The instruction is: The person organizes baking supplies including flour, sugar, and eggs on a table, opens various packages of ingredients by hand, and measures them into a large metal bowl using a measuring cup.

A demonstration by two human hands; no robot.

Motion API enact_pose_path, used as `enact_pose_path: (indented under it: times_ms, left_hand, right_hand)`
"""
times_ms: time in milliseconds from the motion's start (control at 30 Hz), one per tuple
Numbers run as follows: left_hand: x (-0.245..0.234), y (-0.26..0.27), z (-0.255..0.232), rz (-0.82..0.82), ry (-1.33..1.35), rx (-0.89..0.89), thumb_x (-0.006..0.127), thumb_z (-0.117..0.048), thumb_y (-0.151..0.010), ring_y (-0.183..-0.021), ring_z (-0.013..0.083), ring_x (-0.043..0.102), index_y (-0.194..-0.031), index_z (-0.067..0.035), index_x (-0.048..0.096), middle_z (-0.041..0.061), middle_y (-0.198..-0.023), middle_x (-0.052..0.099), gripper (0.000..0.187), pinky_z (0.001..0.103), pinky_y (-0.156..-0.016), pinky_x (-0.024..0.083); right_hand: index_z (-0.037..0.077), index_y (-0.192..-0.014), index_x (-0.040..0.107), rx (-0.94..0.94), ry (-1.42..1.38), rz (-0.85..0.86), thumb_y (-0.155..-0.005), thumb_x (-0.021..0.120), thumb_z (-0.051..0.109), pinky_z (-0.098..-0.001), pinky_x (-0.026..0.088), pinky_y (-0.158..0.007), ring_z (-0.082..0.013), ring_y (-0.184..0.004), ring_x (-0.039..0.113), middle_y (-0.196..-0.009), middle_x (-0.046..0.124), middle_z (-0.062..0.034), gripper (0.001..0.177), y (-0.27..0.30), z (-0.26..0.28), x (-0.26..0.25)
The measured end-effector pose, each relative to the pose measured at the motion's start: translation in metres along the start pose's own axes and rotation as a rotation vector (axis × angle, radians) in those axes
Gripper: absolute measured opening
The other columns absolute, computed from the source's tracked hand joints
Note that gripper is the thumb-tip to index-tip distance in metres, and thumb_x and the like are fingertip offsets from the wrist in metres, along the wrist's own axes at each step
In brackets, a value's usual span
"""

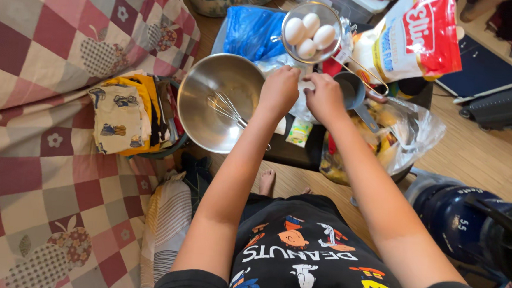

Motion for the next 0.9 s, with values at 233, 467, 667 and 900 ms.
enact_pose_path:
  times_ms: [233,467,667,900]
  left_hand:
    - [0.006,-0.017,0.021,0.251,-0.424,0.082,0.062,-0.012,-0.084,-0.105,0.0326,0.068,-0.091,-0.007,0.075,0.015,-0.099,0.073,0.015,0.063,-0.114,0.036]
    - [0.005,-0.019,0.032,0.125,-0.385,0.09,0.063,-0.013,-0.087,-0.112,0.035,0.064,-0.103,-0.008,0.07,0.015,-0.101,0.071,0.019,0.065,-0.114,0.031]
    - [-0.003,-0.021,0.027,-0.086,-0.434,0.174,0.064,-0.018,-0.072,-0.104,0.034,0.065,-0.116,-0.007,0.065,0.011,-0.098,0.069,0.045,0.072,-0.105,0.031]
    - [-0.004,-0.043,-0.003,-0.027,-0.419,0.106,0.054,-0.011,-0.091,-0.094,0.0274,0.07,-0.091,-0.012,0.064,0.006,-0.088,0.07,0.01,0.084,-0.104,0.025]
  right_hand:
    - [0.01,-0.123,0.068,0.576,-0.523,0.349,-0.077,0.063,-0.003,-0.045,0.06,-0.064,-0.0229,-0.084,0.073,-0.114,0.07,-0.0091,0.048,-0.02,-0.034,0.068]
    - [0.003,-0.118,0.076,0.53,-0.592,-0.075,-0.088,0.074,0.0,-0.0257,0.056,-0.078,-0.0118,-0.086,0.068,-0.106,0.077,-0.0088,0.031,-0.018,-0.033,0.067]
    - [-0.002,-0.123,0.072,0.702,-0.994,-0.199,-0.082,0.064,-0.009,-0.0205,0.045,-0.055,-0.0062,-0.069,0.06,-0.098,0.071,-0.0023,0.042,-0.028,-0.024,0.038]
    - [0.002,-0.129,0.074,0.584,-0.726,-0.2,-0.084,0.062,-0.009,-0.0202,0.048,-0.06,-0.006,-0.074,0.061,-0.1,0.07,-0.003,0.047,-0.014,-0.038,0.005]
Point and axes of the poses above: each hand's wrist, its own y-axis away from the middle knuckle, its own x-axis out of the palm, z = x × y, the point moved 1 cm from there along -y, towards the middle knuckle
